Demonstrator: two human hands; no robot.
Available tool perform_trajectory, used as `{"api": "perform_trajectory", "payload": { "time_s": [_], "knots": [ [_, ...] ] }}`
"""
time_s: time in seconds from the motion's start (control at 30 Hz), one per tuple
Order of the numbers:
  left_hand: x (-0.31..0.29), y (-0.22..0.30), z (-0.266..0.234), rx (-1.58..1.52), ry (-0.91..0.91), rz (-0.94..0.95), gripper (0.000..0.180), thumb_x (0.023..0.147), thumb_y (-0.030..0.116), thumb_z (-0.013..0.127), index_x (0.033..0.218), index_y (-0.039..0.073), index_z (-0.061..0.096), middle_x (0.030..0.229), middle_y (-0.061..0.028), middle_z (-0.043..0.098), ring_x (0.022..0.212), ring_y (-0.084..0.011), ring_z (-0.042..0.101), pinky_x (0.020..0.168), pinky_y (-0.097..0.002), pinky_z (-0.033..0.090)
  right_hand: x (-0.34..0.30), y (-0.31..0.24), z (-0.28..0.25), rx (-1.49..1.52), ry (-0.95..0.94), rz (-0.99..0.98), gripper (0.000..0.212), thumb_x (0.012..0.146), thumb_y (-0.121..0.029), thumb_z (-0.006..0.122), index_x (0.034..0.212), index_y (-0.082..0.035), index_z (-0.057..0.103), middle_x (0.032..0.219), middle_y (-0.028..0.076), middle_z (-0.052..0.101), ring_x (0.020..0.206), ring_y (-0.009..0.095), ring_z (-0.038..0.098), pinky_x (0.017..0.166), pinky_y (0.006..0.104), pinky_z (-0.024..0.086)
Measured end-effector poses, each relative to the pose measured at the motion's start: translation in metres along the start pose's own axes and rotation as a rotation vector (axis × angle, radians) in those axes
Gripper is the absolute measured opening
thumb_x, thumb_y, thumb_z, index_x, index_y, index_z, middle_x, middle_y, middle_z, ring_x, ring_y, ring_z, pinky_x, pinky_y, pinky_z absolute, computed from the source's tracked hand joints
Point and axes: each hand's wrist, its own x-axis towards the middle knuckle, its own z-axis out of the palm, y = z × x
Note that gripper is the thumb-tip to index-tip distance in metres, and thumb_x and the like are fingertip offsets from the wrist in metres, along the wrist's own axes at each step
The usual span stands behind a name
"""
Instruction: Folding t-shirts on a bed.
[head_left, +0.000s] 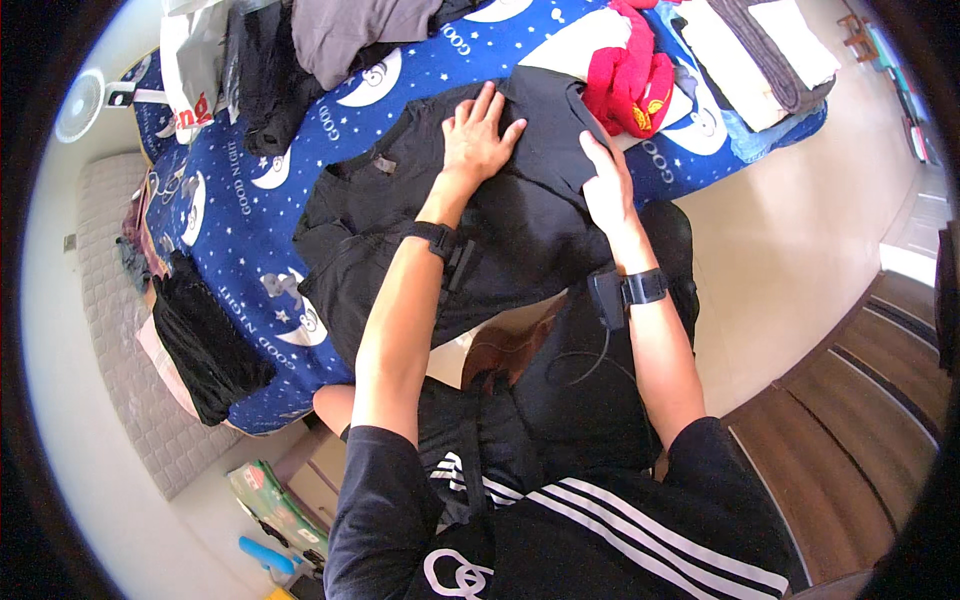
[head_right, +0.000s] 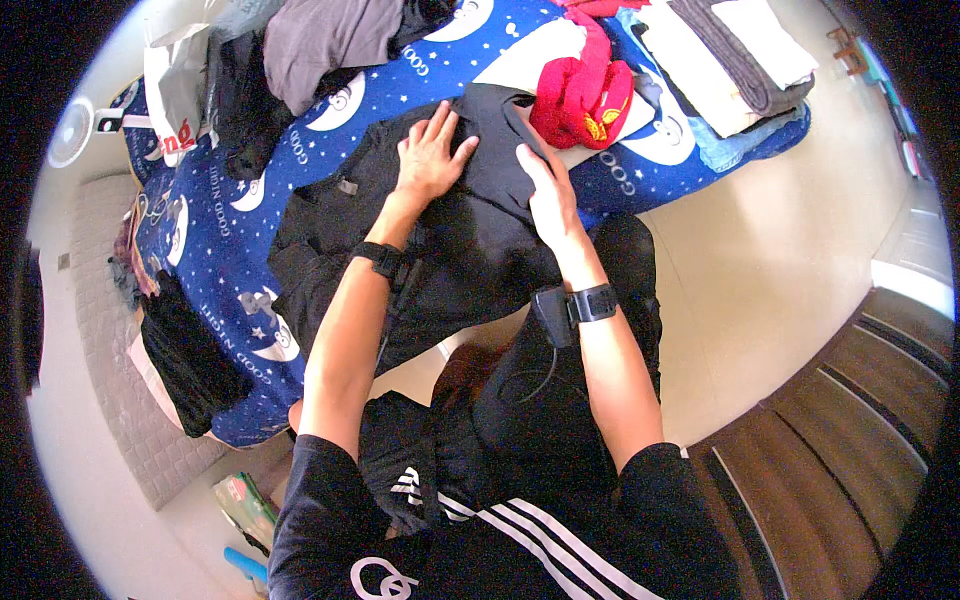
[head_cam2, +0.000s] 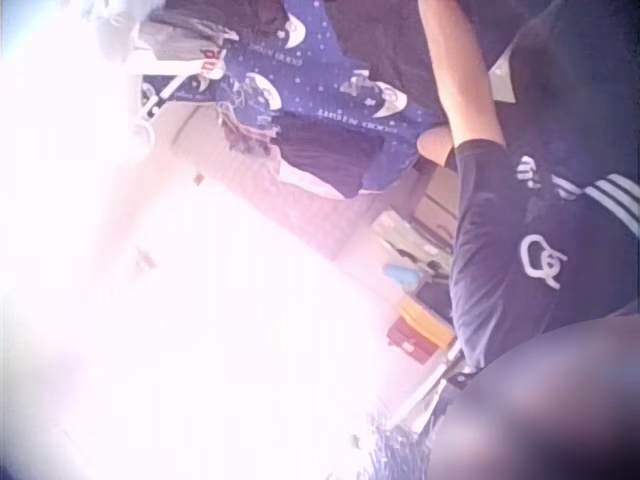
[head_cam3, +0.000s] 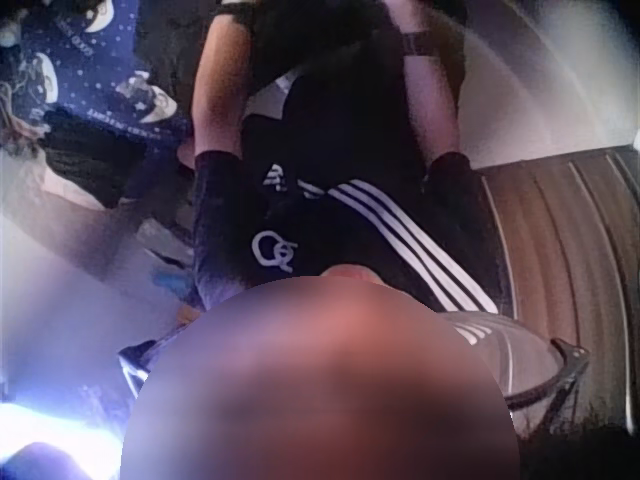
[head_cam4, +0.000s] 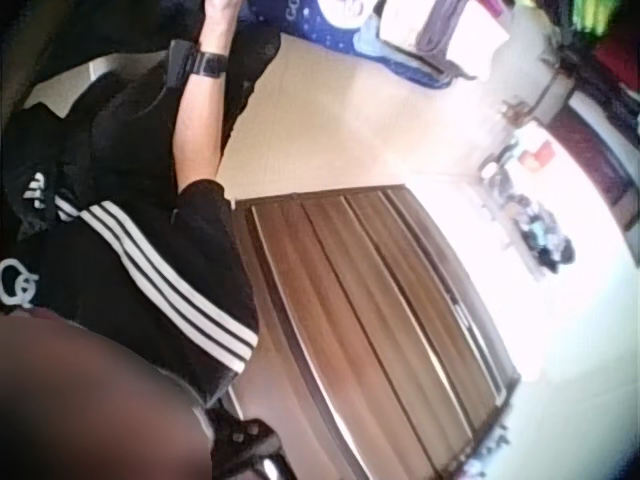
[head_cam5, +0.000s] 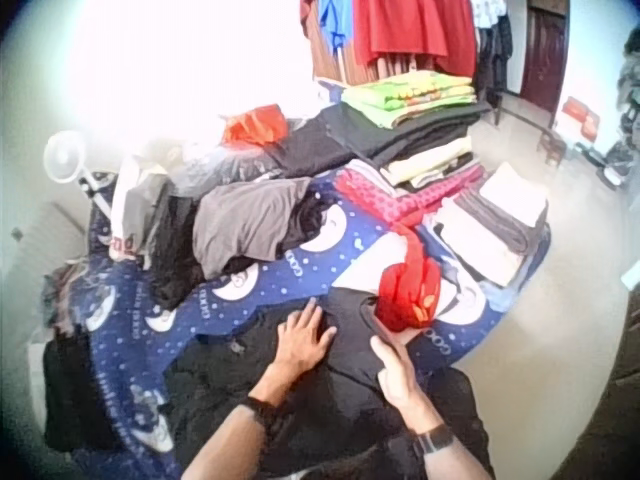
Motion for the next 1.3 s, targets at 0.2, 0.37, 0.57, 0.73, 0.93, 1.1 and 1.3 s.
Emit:
{"api": "perform_trajectory", "payload": {
  "time_s": [0.2, 0.37, 0.57, 0.73, 0.93, 1.1, 1.3],
  "knots": [
    [0.02, -0.001, -0.004, 0.046, -0.061, -0.112, 0.068, 0.089, 0.062, 0.038, 0.142, 0.019, 0.038, 0.15, 0.0005, 0.032, 0.121, -0.0302, 0.042, 0.096, -0.0484, 0.036, 0.02, -0.013, 0.002, 0.324, -0.236, -0.13, 0.045, 0.092, -0.014, 0.041, 0.134, -0.001, 0.047, 0.146, 0.014, 0.037, 0.139, 0.024, 0.028, 0.114, 0.0354, 0.016],
    [0.018, -0.01, -0.005, -0.015, -0.071, -0.022, 0.067, 0.082, 0.021, 0.052, 0.145, 0.021, 0.031, 0.155, -0.0014, 0.019, 0.12, -0.0332, 0.041, 0.094, -0.051, 0.036, 0.017, -0.014, 0.015, 0.094, -0.418, -0.266, 0.046, 0.086, -0.002, 0.045, 0.131, -0.004, 0.051, 0.143, 0.014, 0.041, 0.137, 0.026, 0.033, 0.114, 0.0375, 0.021],
    [-0.029, -0.054, 0.012, -0.7, 0.228, 0.268, 0.064, 0.076, 0.024, 0.066, 0.134, 0.005, 0.046, 0.15, -0.0128, 0.029, 0.132, -0.0371, 0.033, 0.106, -0.0468, 0.031, 0.012, -0.016, 0.048, -0.192, -0.545, -0.441, 0.061, 0.079, -0.002, 0.056, 0.137, -0.012, 0.043, 0.146, 0.008, 0.038, 0.136, 0.027, 0.032, 0.111, 0.0495, 0.023],
    [-0.04, -0.053, 0.016, -0.81, -0.145, -0.19, 0.045, 0.093, 0.021, 0.048, 0.134, 0.004, 0.044, 0.133, -0.0124, 0.05, 0.124, -0.0258, 0.046, 0.105, -0.0367, 0.037, 0.0, -0.018, 0.05, -0.309, -0.619, -0.442, 0.062, 0.077, 0.0, 0.05, 0.137, -0.012, 0.044, 0.147, 0.008, 0.036, 0.139, 0.026, 0.026, 0.115, 0.0476, 0.016],
    [-0.014, -0.093, 0.047, -0.913, 0.125, 0.191, 0.041, 0.093, 0.019, 0.047, 0.129, 0.0, 0.048, 0.128, -0.015, 0.053, 0.119, -0.0271, 0.05, 0.103, -0.0364, 0.039, 0.003, -0.025, 0.057, -0.273, -0.573, -0.43, 0.063, 0.077, 0.0, 0.051, 0.138, -0.012, 0.042, 0.147, 0.009, 0.036, 0.139, 0.028, 0.027, 0.114, 0.0478, 0.017],
    [-0.023, -0.05, -0.001, -1.662, 0.009, -0.701, 0.057, 0.097, 0.053, 0.031, 0.127, 0.009, 0.051, 0.122, -0.0113, 0.059, 0.11, -0.0252, 0.058, 0.096, -0.0398, 0.045, 0.001, -0.001, 0.06, -0.399, -0.417, -0.382, 0.051, 0.086, -0.011, 0.053, 0.137, -0.01, 0.043, 0.144, 0.011, 0.04, 0.134, 0.029, 0.035, 0.11, 0.0493, 0.025],
    [-0.035, -0.06, -0.027, -1.369, -0.167, -0.492, 0.06, 0.085, 0.035, 0.065, 0.126, -0.006, 0.05, 0.118, -0.0159, 0.059, 0.106, -0.0206, 0.056, 0.093, -0.034, 0.043, -0.006, -0.005, 0.068, -0.583, -0.442, -0.456, 0.062, 0.085, -0.035, 0.063, 0.136, -0.006, 0.042, 0.139, 0.015, 0.044, 0.13, 0.031, 0.039, 0.108, 0.0492, 0.028]
  ]
}}
